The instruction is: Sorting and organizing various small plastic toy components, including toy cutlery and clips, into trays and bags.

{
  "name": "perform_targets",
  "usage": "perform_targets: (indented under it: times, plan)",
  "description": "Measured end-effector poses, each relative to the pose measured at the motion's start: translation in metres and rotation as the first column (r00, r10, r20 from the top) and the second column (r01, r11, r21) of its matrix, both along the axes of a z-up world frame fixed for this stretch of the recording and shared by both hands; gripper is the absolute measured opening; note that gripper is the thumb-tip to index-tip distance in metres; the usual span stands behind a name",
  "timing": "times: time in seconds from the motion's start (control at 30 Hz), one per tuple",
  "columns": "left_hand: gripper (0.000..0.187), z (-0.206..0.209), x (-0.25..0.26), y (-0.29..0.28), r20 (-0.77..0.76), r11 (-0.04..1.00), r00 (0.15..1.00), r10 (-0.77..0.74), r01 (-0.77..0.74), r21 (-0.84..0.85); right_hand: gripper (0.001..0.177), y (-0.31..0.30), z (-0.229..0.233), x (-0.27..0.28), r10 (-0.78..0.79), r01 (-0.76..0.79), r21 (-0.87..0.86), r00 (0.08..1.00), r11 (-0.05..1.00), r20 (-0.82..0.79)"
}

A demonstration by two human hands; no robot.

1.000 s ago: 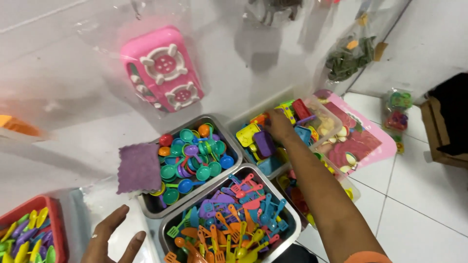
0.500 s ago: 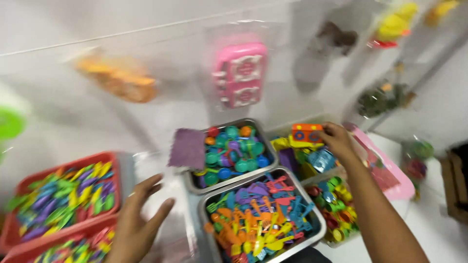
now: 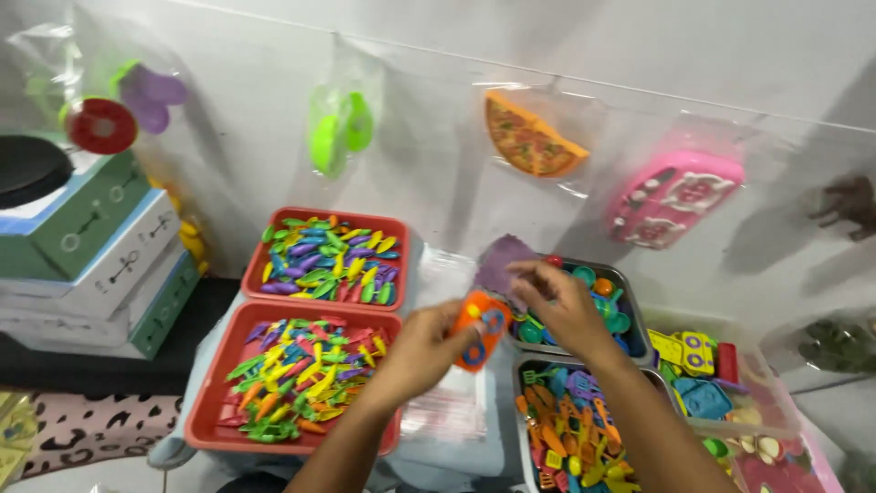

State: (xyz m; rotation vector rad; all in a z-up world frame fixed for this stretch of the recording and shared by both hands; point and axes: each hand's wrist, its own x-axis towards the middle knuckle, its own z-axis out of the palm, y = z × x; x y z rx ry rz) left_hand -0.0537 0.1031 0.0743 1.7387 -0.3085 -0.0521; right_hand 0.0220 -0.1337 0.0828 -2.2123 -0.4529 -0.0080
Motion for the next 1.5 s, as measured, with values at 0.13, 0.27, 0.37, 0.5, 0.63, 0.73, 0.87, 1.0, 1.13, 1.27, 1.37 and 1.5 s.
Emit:
perform_targets:
  times: [0.13, 0.27, 0.37, 0.5, 0.63, 0.73, 0.87, 1.0, 1.13, 1.27, 1.37, 1.5]
  plan:
    - [0.02, 0.006, 0.008, 0.034, -0.075, 0.911, 0.962, 0.261, -0.271, -0.311, 0.092, 0.028, -0.041, 0.041, -0.17, 0.198, -0.664, 0.98, 0.721, 0.108]
    - [0.023, -0.006, 0.02, 0.047, -0.13, 0.827, 0.958, 0.256, -0.287, -0.483, 0.064, 0.03, -0.1, 0.075, -0.147, 0.259, -0.773, 0.966, 0.58, 0.213]
    - [0.029, -0.016, 0.027, 0.043, -0.154, 0.756, 0.966, 0.206, -0.257, -0.602, 0.054, 0.04, -0.085, 0.073, -0.203, 0.316, -0.76, 0.949, 0.568, 0.243]
    - [0.04, -0.015, 0.022, 0.036, -0.186, 0.726, 0.958, 0.218, -0.287, -0.625, 0.023, 0.043, -0.041, 0.041, -0.424, 0.502, -0.328, 0.86, 0.8, 0.283]
    - [0.052, 0.011, -0.002, 0.016, -0.161, 0.789, 0.958, 0.236, -0.285, -0.544, 0.012, 0.044, -0.027, 0.001, -0.497, 0.392, 0.448, 0.856, 0.803, 0.142]
    - [0.058, -0.002, -0.005, -0.007, -0.073, 0.749, 0.989, 0.127, -0.144, -0.646, 0.026, 0.058, -0.005, -0.049, -0.446, 0.321, 0.389, 0.846, 0.864, 0.293]
    - [0.065, -0.011, -0.003, -0.03, 0.019, 0.834, 1.0, 0.023, -0.009, -0.552, 0.025, 0.085, 0.014, -0.1, -0.153, 0.16, 0.029, 0.851, 0.987, 0.502]
    - [0.06, -0.009, -0.003, -0.049, 0.043, 0.666, 0.995, -0.094, 0.095, -0.74, 0.032, 0.066, -0.001, -0.104, -0.233, 0.275, 0.014, 0.785, 0.961, 0.574]
    - [0.058, 0.008, -0.018, -0.063, 0.149, 0.798, 0.989, 0.006, 0.085, -0.596, 0.027, 0.044, -0.006, -0.103, -0.31, 0.382, 0.007, 0.742, 0.924, 0.595]
    - [0.059, 0.003, -0.022, -0.062, 0.101, 0.732, 0.993, -0.061, 0.113, -0.672, 0.036, 0.034, -0.021, -0.106, -0.267, 0.295, 0.044, 0.784, 0.955, 0.561]
    - [0.059, -0.004, -0.026, -0.066, 0.19, 0.869, 0.981, 0.034, 0.065, -0.491, 0.03, 0.044, -0.014, -0.111, -0.377, 0.384, 0.098, 0.771, 0.918, 0.514]
    - [0.062, -0.008, -0.022, -0.07, 0.122, 0.775, 0.993, 0.011, 0.068, -0.628, 0.029, 0.04, -0.021, -0.115, -0.307, 0.314, 0.074, 0.808, 0.947, 0.502]
